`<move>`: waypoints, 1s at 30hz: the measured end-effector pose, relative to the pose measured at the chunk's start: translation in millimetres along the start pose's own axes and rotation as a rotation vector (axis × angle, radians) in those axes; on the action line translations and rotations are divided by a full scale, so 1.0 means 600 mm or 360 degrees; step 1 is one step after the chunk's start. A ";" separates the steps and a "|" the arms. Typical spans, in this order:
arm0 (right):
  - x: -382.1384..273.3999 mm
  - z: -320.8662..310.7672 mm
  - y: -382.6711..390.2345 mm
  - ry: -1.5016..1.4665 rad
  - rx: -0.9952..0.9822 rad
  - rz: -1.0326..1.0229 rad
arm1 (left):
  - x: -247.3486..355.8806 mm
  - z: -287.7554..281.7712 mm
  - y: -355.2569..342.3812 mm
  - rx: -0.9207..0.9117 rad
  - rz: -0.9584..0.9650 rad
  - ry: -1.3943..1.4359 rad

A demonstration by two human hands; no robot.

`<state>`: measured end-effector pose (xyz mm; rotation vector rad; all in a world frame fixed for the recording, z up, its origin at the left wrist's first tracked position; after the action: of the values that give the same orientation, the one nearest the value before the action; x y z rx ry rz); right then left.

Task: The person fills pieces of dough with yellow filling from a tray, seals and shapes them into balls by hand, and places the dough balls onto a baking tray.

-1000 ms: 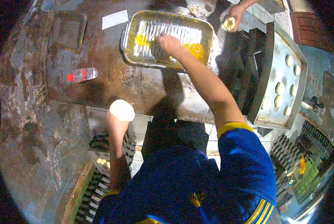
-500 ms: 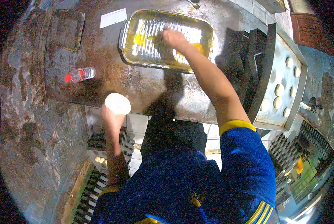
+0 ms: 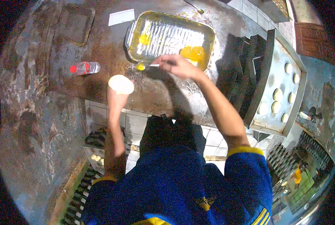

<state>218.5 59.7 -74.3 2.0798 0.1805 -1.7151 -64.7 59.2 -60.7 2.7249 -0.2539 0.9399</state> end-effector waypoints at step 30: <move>-0.237 -0.023 0.488 0.0721 0.0471 -0.0470 | 0.430 0.168 0.183 -0.1170 0.0703 0.0760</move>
<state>306.9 -172.8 136.5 2.7640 0.4093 -1.4634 167.9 -95.9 42.7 1.7486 -0.9161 1.2554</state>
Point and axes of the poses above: each hand's wrist, its own y-axis away from the middle knuckle, its own z-axis out of the palm, x = y × z, the point moved 4 cm from there along -y, towards the middle knuckle, and after that the axes turned 2 degrees about -y, right-handed, at the moved point
